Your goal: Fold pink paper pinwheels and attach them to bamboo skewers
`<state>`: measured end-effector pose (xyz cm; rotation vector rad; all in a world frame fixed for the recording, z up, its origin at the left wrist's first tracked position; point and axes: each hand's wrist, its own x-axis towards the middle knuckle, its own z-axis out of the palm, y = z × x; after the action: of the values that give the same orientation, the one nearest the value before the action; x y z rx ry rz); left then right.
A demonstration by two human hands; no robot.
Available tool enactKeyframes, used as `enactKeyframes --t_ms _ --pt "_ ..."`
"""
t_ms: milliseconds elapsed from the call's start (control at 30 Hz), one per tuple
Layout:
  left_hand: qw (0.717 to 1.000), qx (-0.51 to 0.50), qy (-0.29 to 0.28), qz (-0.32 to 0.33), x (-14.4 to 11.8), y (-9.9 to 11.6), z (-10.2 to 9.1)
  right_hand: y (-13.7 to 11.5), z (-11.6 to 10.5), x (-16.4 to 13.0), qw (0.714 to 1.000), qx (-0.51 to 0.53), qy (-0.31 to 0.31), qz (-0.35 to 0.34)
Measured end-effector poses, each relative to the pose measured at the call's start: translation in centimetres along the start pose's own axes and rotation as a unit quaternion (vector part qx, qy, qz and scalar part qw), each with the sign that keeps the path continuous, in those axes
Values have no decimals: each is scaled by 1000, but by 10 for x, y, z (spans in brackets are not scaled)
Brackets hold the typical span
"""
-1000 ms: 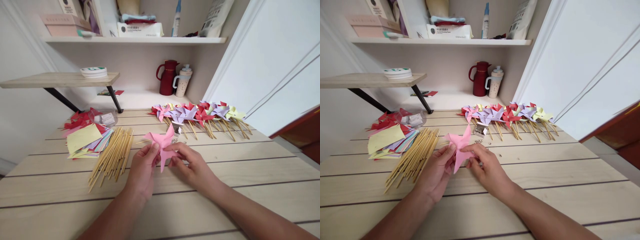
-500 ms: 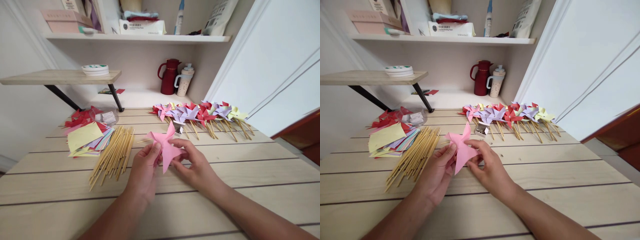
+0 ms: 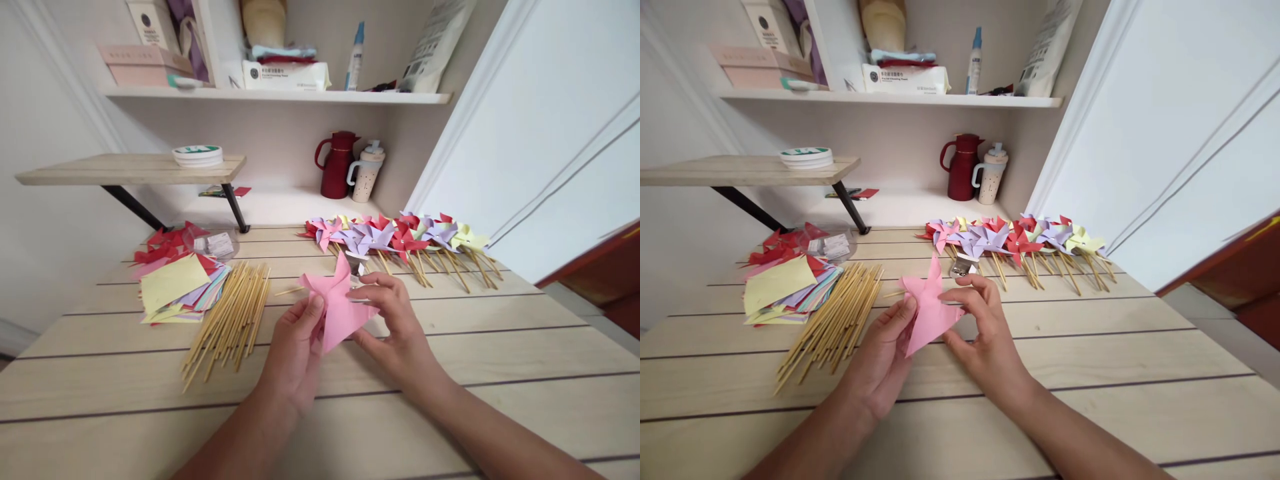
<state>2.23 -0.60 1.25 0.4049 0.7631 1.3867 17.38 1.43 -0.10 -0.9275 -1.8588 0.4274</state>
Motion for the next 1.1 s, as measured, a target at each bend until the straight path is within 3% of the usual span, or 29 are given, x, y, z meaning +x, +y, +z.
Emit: enactKeyframes --t_ms 233,367,433,567,800,933,1100 --pt "999 -27 28 25 8 1 0 2 6 -4 992 -98 8 -77" --pt "999 -4 28 16 9 -3 -4 1 11 -7 993 -81 -2 -84" --pt "999 17 31 14 9 -5 -6 3 13 -6 998 -21 -19 -63" --pt "998 48 28 8 8 -4 -9 12 16 -2 992 104 -60 43" --pt "997 56 57 1 5 1 -7 20 11 2 969 198 -39 141" --pt "995 79 66 -2 0 0 -3 16 6 1 950 259 -64 164" --pt "995 88 38 -3 -6 -1 -1 11 2 1 950 250 -104 158"
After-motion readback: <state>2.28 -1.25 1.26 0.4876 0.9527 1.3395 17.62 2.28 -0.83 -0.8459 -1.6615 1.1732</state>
